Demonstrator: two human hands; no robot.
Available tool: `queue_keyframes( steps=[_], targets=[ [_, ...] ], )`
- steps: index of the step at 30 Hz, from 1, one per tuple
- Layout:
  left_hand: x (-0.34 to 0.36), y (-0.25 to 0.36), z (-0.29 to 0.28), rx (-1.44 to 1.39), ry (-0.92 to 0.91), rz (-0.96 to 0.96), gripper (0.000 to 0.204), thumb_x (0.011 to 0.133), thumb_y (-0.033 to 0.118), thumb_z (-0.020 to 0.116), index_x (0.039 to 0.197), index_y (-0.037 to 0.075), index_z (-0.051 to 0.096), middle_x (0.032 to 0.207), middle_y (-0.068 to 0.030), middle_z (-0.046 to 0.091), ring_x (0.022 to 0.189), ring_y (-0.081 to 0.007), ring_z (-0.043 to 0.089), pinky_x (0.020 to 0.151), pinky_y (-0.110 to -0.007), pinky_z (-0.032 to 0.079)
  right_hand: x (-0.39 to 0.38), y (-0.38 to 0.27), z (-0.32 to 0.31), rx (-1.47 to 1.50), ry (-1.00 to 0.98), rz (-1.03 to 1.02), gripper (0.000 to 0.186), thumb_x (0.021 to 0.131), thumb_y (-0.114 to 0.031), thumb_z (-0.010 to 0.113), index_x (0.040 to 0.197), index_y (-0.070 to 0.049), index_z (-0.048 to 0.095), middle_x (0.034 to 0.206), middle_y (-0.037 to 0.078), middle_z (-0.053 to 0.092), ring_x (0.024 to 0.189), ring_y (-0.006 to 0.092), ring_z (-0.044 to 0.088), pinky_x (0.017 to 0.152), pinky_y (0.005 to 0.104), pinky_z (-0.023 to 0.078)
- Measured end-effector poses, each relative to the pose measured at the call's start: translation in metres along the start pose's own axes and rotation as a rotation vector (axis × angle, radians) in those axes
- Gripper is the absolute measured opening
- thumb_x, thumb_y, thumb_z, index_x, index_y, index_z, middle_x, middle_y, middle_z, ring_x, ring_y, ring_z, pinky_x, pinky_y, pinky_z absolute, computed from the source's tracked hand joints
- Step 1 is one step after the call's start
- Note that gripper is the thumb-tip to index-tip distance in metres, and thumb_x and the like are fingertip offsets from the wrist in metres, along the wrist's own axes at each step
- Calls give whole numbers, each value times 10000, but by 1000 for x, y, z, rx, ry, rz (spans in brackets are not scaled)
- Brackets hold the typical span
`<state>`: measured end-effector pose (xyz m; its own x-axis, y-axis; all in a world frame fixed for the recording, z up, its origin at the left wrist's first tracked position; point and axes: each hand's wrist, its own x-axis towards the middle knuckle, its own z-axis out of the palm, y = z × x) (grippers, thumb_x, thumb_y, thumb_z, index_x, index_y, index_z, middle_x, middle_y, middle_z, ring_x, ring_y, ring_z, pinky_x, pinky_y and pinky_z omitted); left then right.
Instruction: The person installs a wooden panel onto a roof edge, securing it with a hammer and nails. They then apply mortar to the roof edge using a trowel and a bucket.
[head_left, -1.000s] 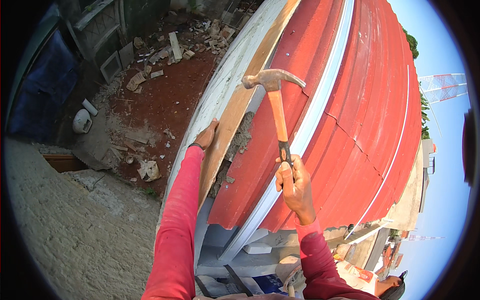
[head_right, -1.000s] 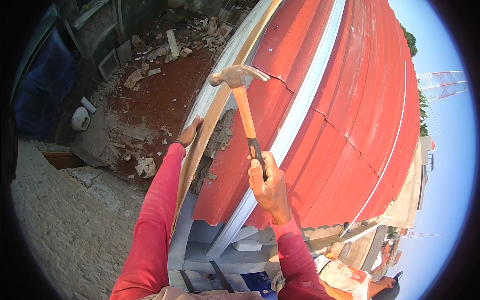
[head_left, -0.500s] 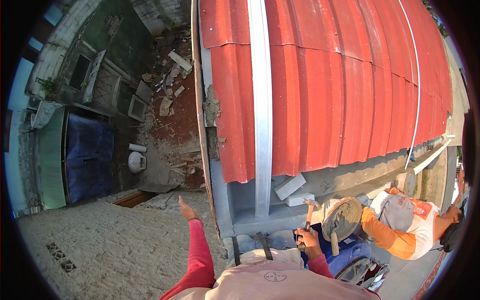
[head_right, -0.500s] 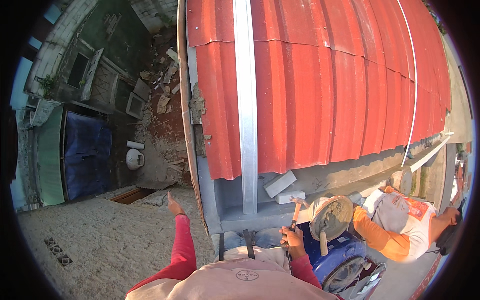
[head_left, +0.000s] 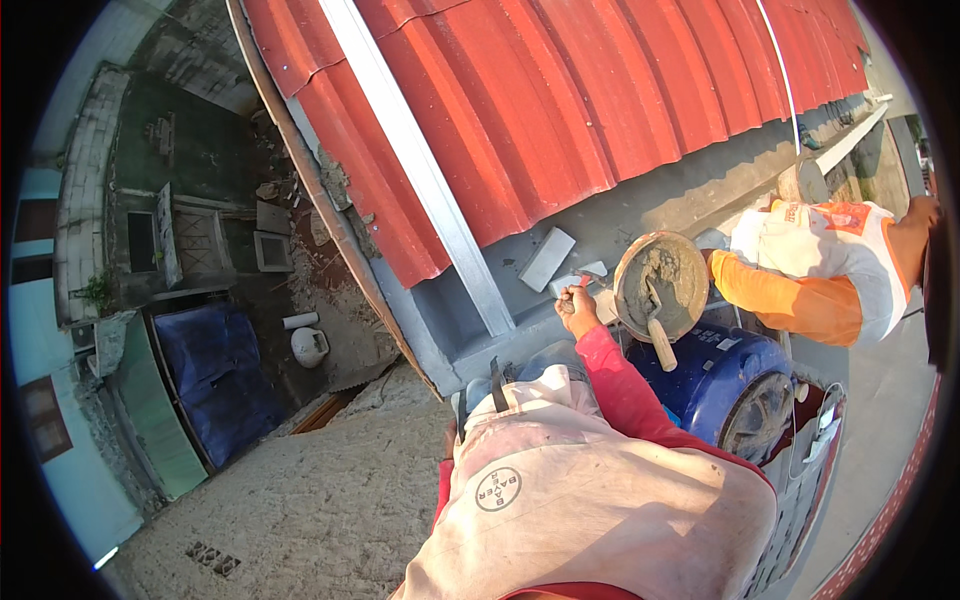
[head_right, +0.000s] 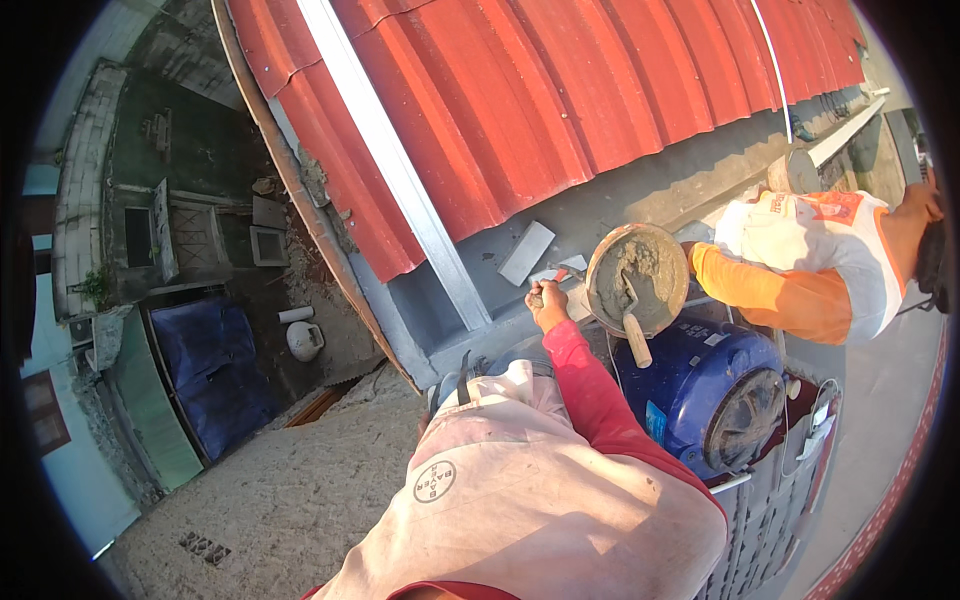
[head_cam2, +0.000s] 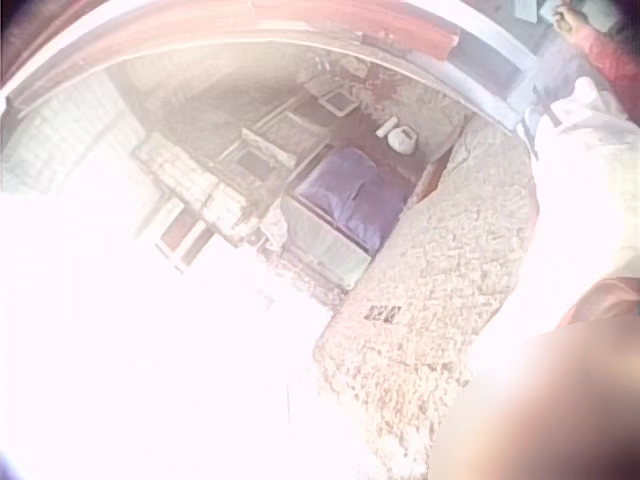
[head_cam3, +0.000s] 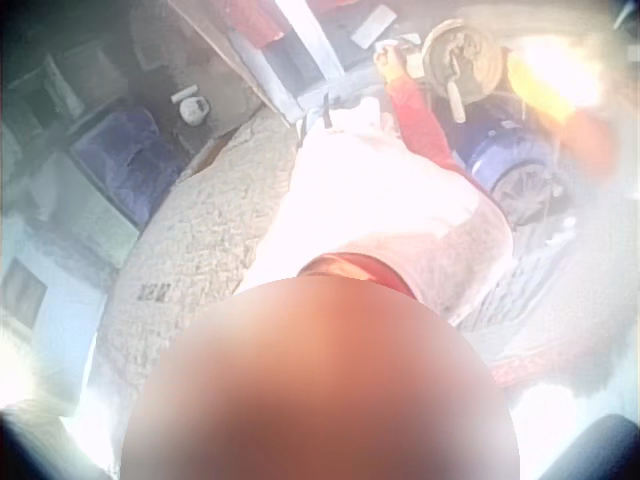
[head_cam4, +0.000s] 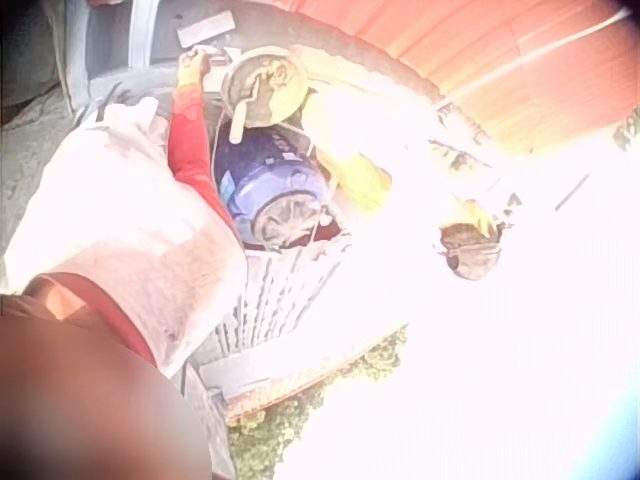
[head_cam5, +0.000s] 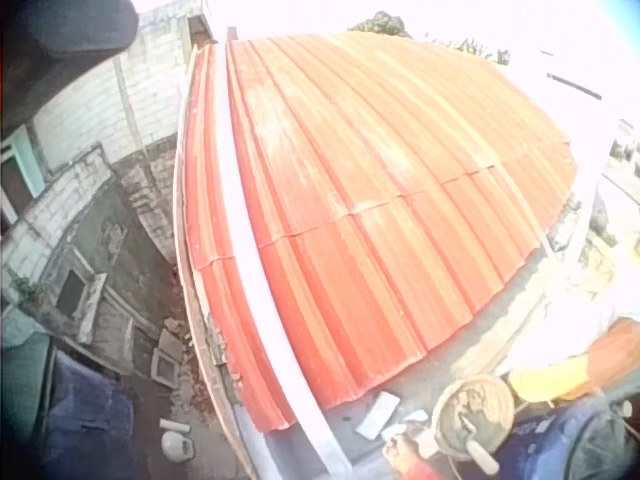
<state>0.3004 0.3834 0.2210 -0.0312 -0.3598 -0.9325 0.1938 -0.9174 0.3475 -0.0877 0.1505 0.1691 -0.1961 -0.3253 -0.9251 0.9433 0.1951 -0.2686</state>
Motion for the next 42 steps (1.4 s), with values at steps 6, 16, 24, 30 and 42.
queue_keyframes(
  steps=[6, 16, 24, 30, 42],
  targets=[
    [-28, 51, 6, -29, -110, 34, 705, 1007, 470, 527, 1511, -11, 419, 1516, -182, 493, 1392, -390, 471, 1047, -473, 478, 47, -26, 34, 200, 86, -45, 61, 956, -135, 586, 984, -87, 562, 856, 69, 646, 673, 189, 598, 643, 381, 531],
    [-67, 154, 27, 38, 167, 479, 689, 1020, 446, 562, 1504, -16, 400, 1483, -210, 490, 1204, -362, 634, 935, -465, 617, 49, -33, 61, -323, -16, -169, 372, 1008, -335, 614, 1230, -39, 573, 1150, 134, 630, 900, 253, 668, 806, 466, 593],
    [-51, 134, 88, 310, 139, 417, 568, 1043, 401, 549, 1395, -44, 521, 1268, -213, 640, 1119, -263, 666, 838, -369, 613, -200, -102, -35, -1617, 161, -1634, 304, 865, -132, 723, 1100, -53, 546, 1056, 170, 574, 1044, 388, 563, 848, 518, 462],
    [8, 120, 127, 680, -147, 664, 545, 1050, 454, 532, 1396, 35, 570, 1268, -151, 675, 996, -237, 714, 826, -341, 560, -196, -139, -117, -1741, 478, -764, 719, 954, -451, 633, 1327, 83, 332, 1174, 343, 594, 985, 486, 672, 764, 554, 556],
    [34, 202, 320, 860, -554, 775, 559, 1052, 491, 493, 1418, 71, 527, 1237, -173, 668, 1060, -259, 687, 898, -384, 550, -280, -284, -77, -2526, 291, -1053, 284, 870, -240, 644, 1031, -7, 663, 923, 199, 751, 870, 394, 729, 760, 483, 556]
  ],
)
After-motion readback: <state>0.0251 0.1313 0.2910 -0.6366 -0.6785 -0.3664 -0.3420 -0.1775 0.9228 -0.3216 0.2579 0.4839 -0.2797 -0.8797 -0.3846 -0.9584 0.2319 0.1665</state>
